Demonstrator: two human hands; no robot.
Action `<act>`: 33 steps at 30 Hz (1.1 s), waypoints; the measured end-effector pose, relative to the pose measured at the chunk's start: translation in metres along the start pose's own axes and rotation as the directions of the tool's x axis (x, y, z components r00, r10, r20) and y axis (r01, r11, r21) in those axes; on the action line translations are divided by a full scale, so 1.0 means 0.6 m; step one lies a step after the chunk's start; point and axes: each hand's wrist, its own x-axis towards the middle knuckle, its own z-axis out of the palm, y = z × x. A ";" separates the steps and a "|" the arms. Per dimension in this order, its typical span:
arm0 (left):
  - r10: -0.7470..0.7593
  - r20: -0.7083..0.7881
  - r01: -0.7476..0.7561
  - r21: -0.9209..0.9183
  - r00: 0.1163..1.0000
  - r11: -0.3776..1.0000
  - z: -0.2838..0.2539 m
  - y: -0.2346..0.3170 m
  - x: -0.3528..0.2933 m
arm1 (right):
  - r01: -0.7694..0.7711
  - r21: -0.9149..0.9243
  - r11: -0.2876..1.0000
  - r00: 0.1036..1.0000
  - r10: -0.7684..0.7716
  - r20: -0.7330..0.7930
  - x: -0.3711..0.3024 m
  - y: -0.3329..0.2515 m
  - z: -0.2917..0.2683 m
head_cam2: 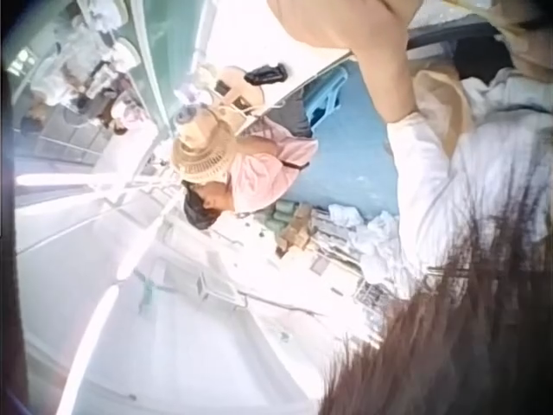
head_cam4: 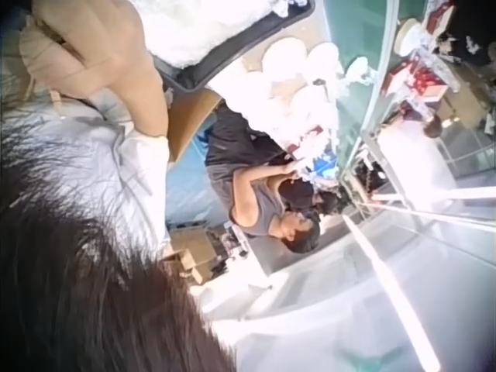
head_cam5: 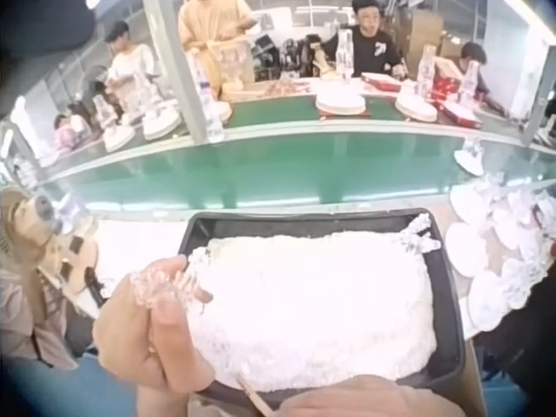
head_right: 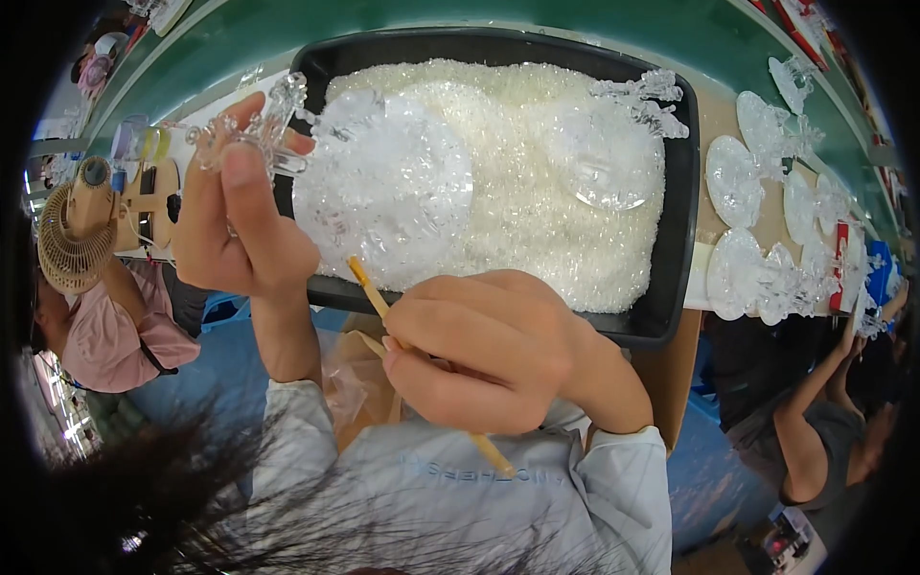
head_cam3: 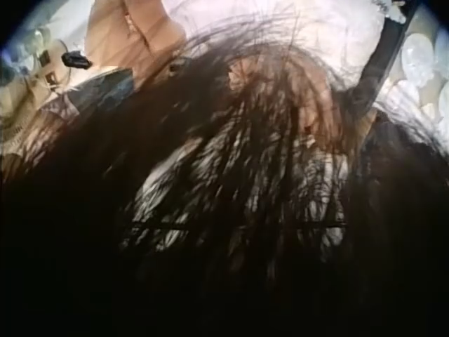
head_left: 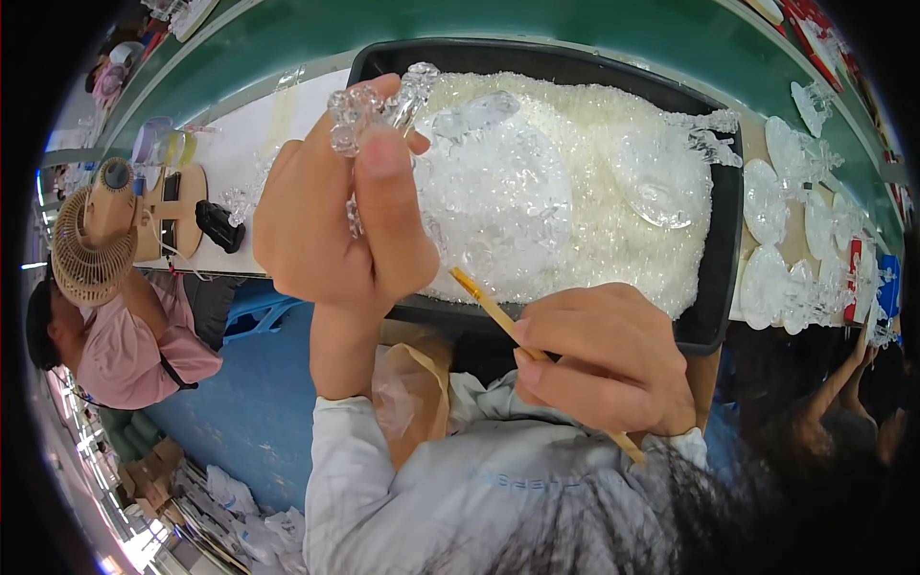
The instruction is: Assembling and cleaning decorative plastic lighting components on an assembly line.
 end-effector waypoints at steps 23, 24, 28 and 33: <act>-0.067 0.267 0.092 -0.079 0.961 0.993 0.255 -0.131 0.284 | -0.847 -0.308 0.434 0.532 0.668 -0.520 0.136 0.145 -0.747; -0.069 0.356 0.101 -0.071 0.932 0.992 0.290 -0.166 0.282 | -0.840 -0.490 0.233 0.498 0.690 -0.525 0.123 0.206 -0.798; -0.157 0.521 0.177 0.011 0.839 0.984 0.397 -0.226 0.224 | -0.447 -0.819 -0.360 0.452 0.699 -0.554 0.032 0.393 -0.980; -0.236 0.451 0.019 0.434 0.861 0.901 0.356 -0.226 0.155 | -0.458 -0.765 -0.453 0.182 0.794 -0.580 -0.029 0.514 -1.030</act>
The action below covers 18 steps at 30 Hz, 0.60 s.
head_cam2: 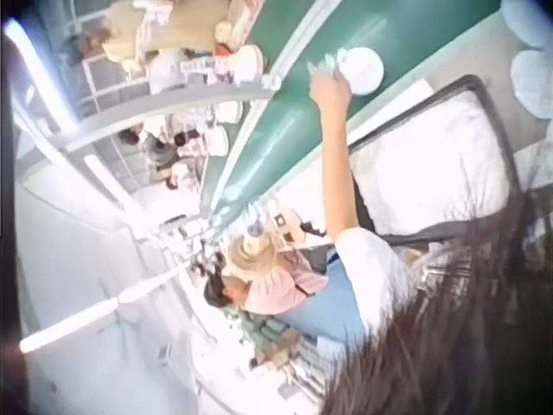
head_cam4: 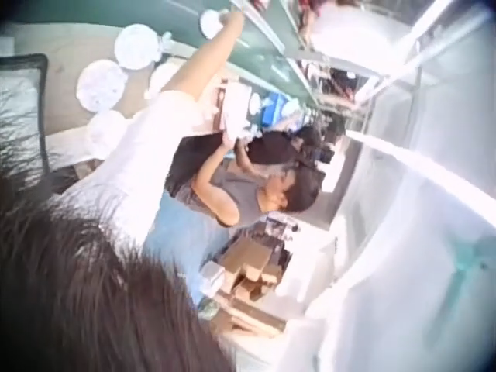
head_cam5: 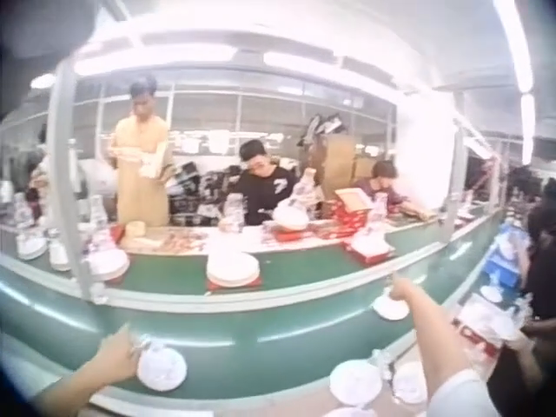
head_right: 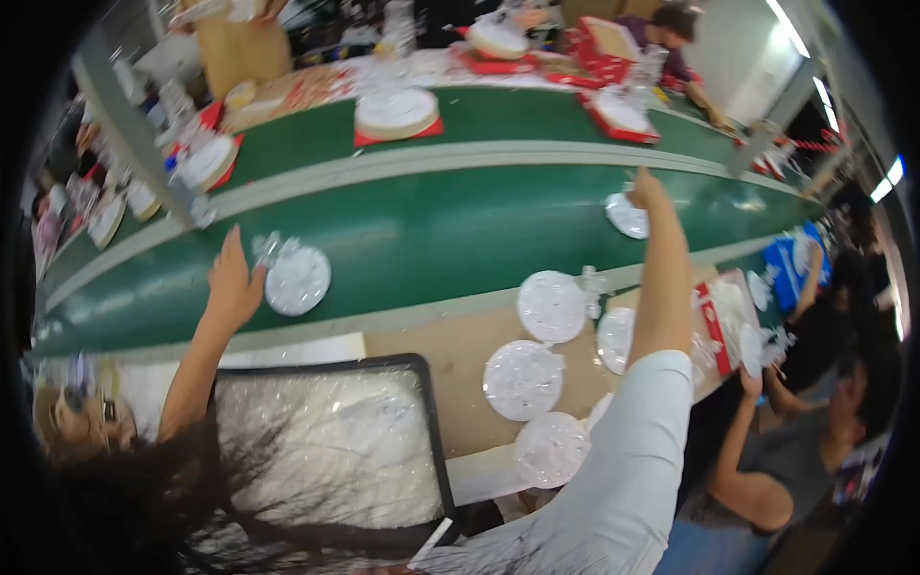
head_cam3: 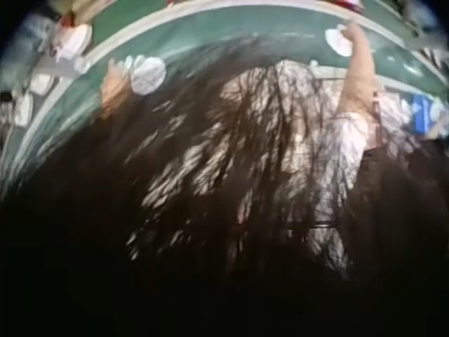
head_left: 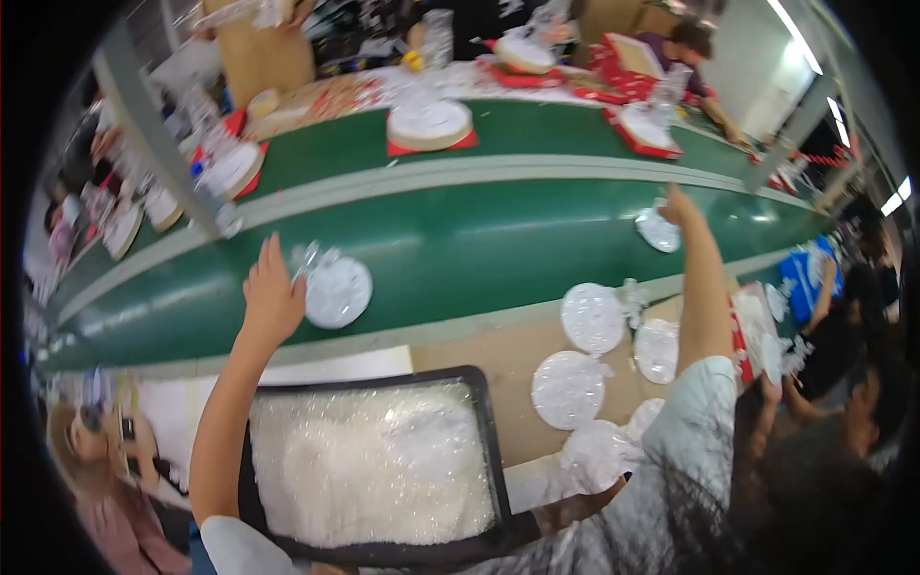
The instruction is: Assembling and cleaning decorative plastic lighting components on an assembly line.
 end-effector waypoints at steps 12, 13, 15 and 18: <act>0.279 0.378 -0.097 -0.435 0.883 0.895 -0.289 0.055 -0.238 | 0.791 0.206 0.576 0.592 -0.635 -0.496 -0.417 -0.195 -0.258; 0.291 0.404 -0.081 -0.462 0.867 0.883 -0.285 0.049 -0.258 | 0.832 0.182 0.524 0.541 -0.691 -0.480 -0.512 -0.222 -0.277; 0.306 0.398 -0.126 -0.420 0.865 0.899 -0.272 0.023 -0.293 | 0.948 0.153 0.279 0.319 -0.843 -0.434 -0.657 -0.294 -0.270; 0.434 0.370 -0.232 -0.478 0.821 0.847 -0.227 0.004 -0.284 | 0.919 0.386 0.078 0.163 -0.968 -0.193 -0.851 -0.375 -0.270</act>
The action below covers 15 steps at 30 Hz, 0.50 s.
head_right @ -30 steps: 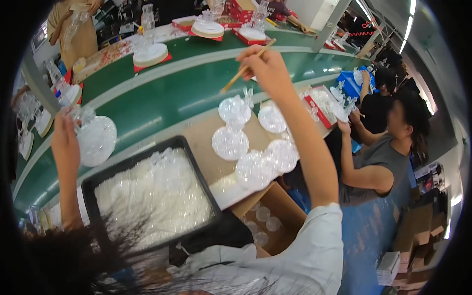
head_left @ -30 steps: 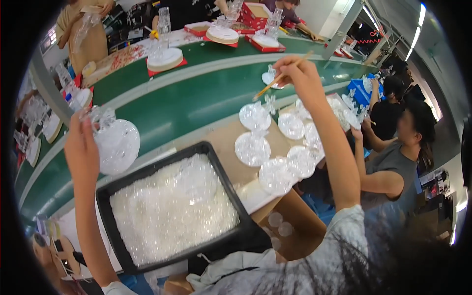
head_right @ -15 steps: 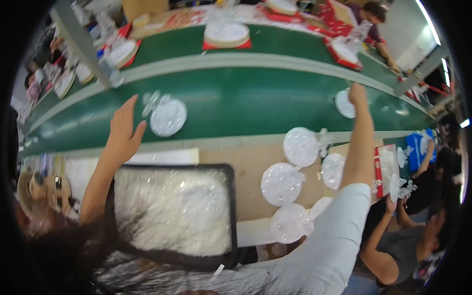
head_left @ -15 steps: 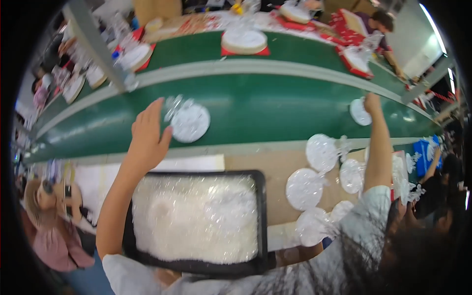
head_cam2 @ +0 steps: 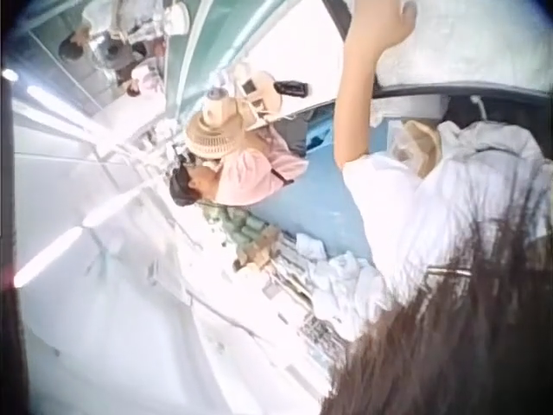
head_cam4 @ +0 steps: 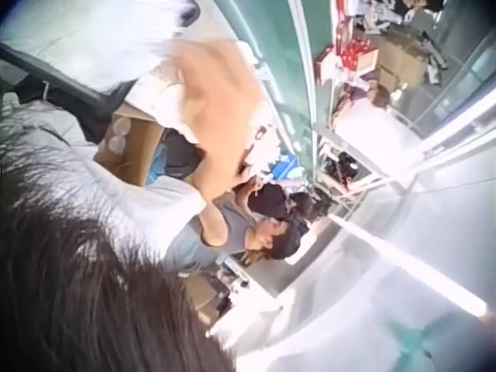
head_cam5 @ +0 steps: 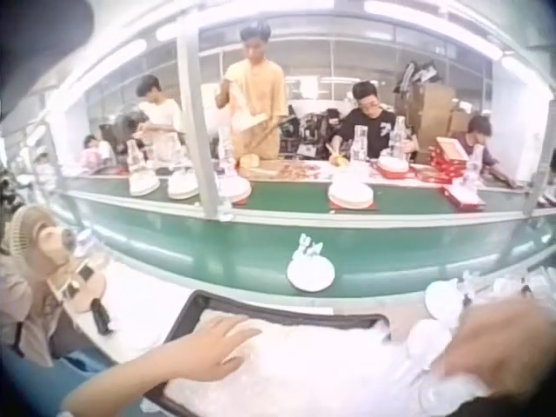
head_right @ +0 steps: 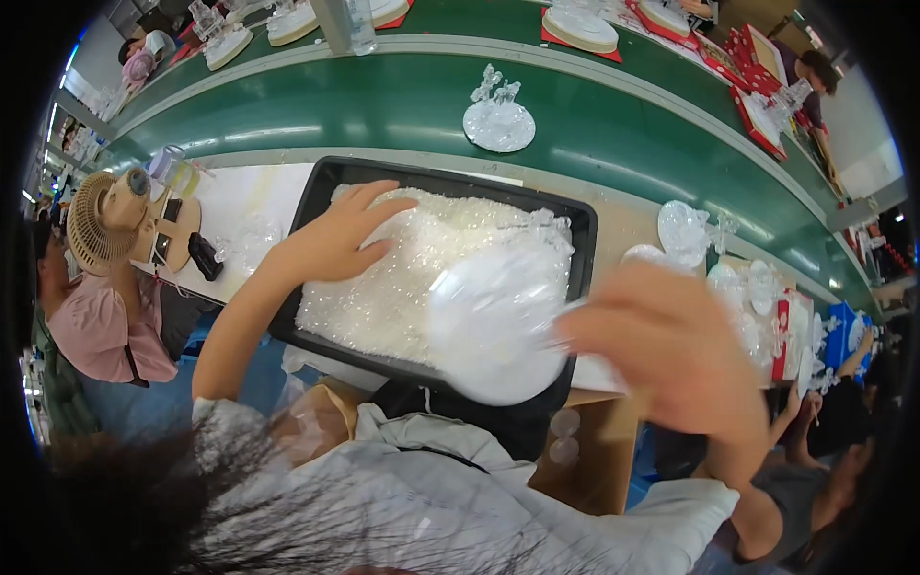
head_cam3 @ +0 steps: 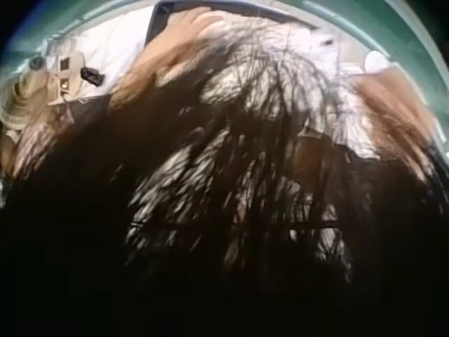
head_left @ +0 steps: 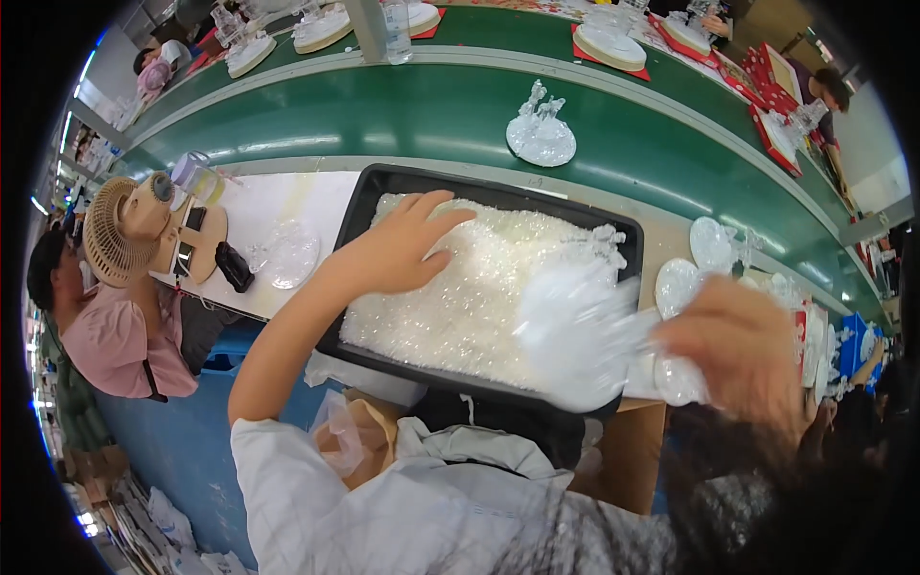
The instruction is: Assembling and cleaning decorative plastic lighting components on an assembly line.
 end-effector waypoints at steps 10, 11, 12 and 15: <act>-0.013 0.123 0.029 -0.131 0.992 0.991 0.053 -0.057 0.023 | 0.041 0.009 0.999 0.980 -0.042 0.197 0.123 0.008 0.251; 0.015 0.087 0.001 -0.180 0.996 0.984 0.061 -0.058 0.016 | 0.050 -0.063 0.997 0.987 -0.039 0.155 0.126 -0.006 0.267; 0.027 0.083 -0.012 -0.181 0.996 0.983 0.060 -0.051 0.013 | 0.046 -0.139 0.989 0.993 -0.031 0.110 0.126 -0.019 0.283; 0.087 0.124 0.002 -0.585 0.988 0.811 0.031 -0.019 -0.019 | -0.024 -0.178 0.984 0.998 0.012 -0.068 0.123 -0.049 0.346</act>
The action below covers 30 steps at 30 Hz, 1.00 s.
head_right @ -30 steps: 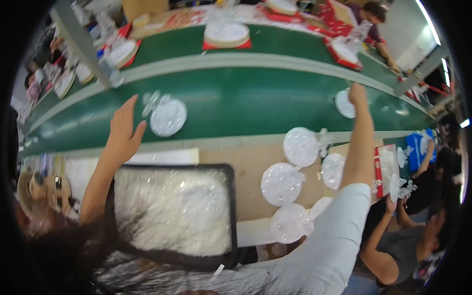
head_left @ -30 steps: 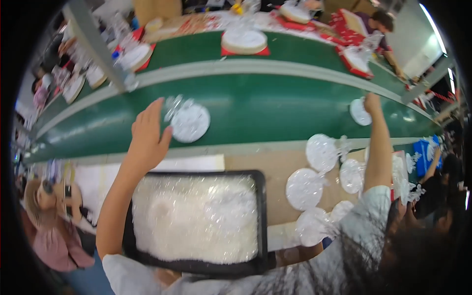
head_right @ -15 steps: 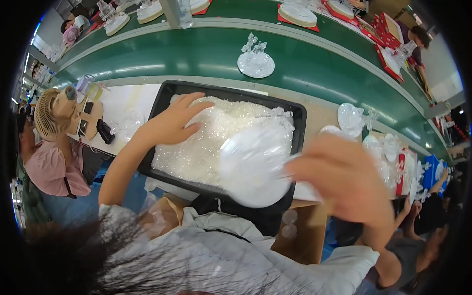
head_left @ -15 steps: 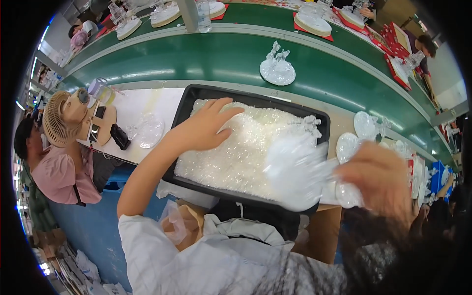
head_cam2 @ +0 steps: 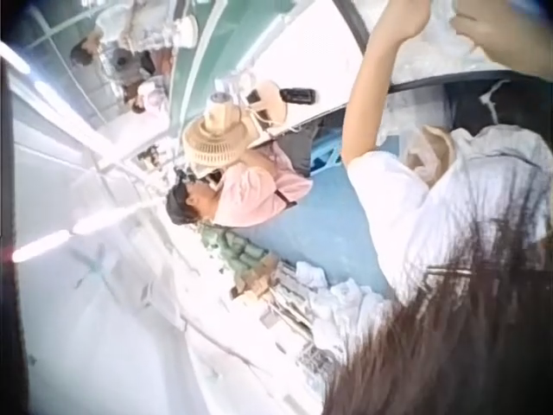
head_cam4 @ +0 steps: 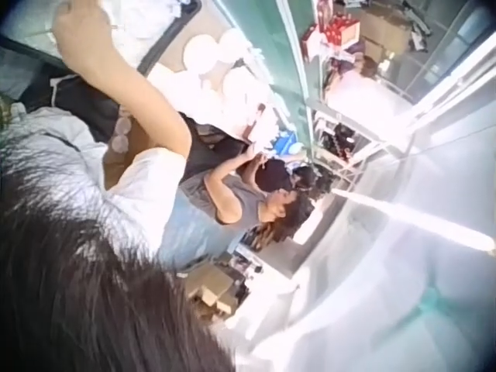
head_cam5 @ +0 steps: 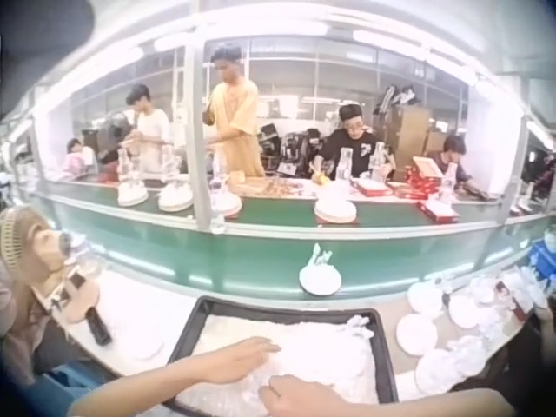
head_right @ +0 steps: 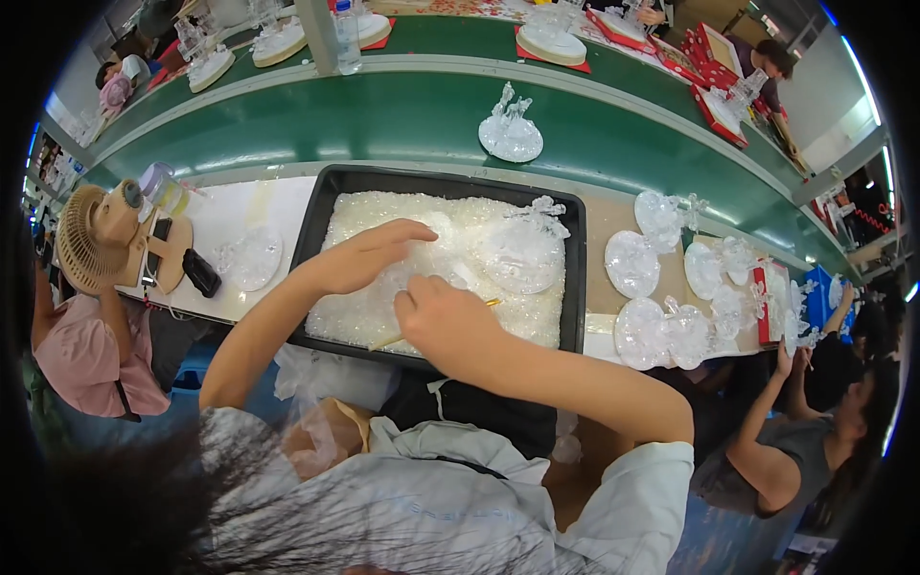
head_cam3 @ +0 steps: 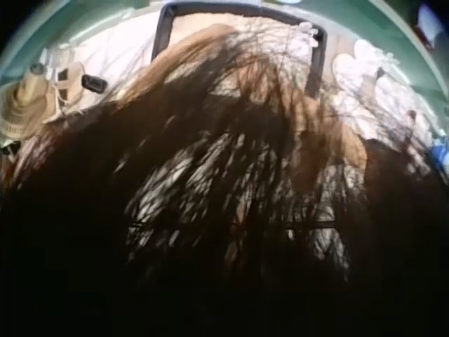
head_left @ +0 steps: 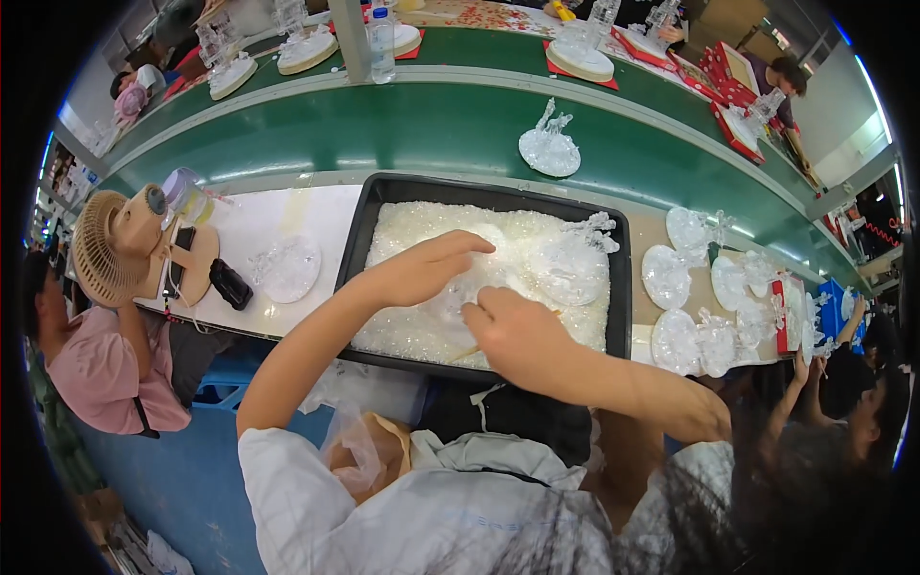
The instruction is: Assembling and cleaning decorative plastic lighting components on an assembly line.
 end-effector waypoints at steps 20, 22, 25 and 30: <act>-0.217 -0.128 0.251 0.398 0.968 0.883 0.025 -0.003 -0.152 | 0.262 0.046 0.964 0.933 -0.265 0.243 0.074 0.037 -0.080; -0.225 -0.096 0.245 0.411 0.970 0.878 0.034 0.028 -0.142 | 0.488 -0.159 0.858 0.864 -0.448 0.233 0.081 0.053 -0.074; -0.345 -0.177 0.377 0.207 0.922 0.903 0.053 0.039 -0.144 | 0.558 -0.135 0.819 0.820 -0.519 0.239 0.096 0.056 -0.035; -0.288 -0.408 0.351 0.088 0.867 0.932 0.034 0.062 -0.151 | 0.458 -0.247 0.854 0.889 -0.429 0.164 0.102 0.044 -0.020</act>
